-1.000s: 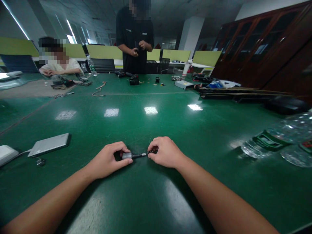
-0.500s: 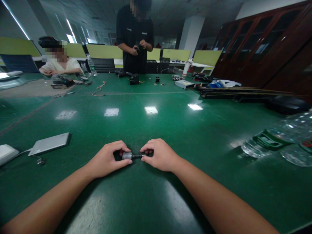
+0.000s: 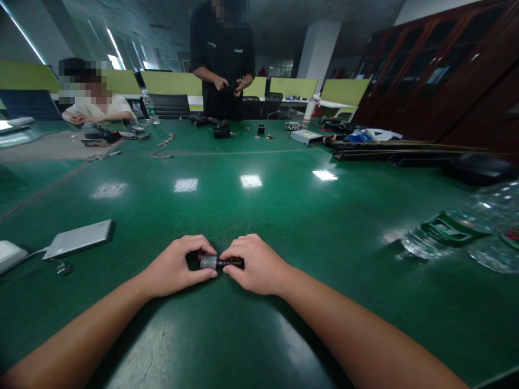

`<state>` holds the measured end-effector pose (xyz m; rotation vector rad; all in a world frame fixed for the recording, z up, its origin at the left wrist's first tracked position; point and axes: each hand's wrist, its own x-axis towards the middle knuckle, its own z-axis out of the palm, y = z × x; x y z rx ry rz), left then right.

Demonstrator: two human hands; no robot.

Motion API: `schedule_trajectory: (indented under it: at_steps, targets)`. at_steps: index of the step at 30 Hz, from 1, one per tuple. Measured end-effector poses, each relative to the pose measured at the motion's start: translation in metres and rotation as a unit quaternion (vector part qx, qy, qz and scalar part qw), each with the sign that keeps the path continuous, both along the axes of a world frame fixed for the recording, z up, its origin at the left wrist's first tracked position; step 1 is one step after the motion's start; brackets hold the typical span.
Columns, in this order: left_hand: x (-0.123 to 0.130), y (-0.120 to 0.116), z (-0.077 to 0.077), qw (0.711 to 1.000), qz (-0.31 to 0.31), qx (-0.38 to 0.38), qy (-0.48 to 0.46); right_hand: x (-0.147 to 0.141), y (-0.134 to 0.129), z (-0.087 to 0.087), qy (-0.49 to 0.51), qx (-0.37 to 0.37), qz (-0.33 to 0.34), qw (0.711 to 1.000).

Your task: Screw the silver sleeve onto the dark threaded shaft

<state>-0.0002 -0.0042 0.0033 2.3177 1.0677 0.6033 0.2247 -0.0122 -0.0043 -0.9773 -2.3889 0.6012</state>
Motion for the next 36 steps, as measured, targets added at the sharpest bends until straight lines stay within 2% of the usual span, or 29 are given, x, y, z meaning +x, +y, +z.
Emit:
schedule_trajectory:
  at_steps: [9, 36]
  targets:
    - [0.0015, 0.0006, 0.0015, 1.0, -0.006, -0.002, 0.007, -0.0022, 0.0015, -0.0042, 0.002, 0.004, -0.008, 1.0]
    - [0.0019, -0.0013, 0.0019, 1.0, 0.006, 0.006, 0.011, 0.0045, 0.0042, 0.0013, 0.001, 0.009, 0.003, 1.0]
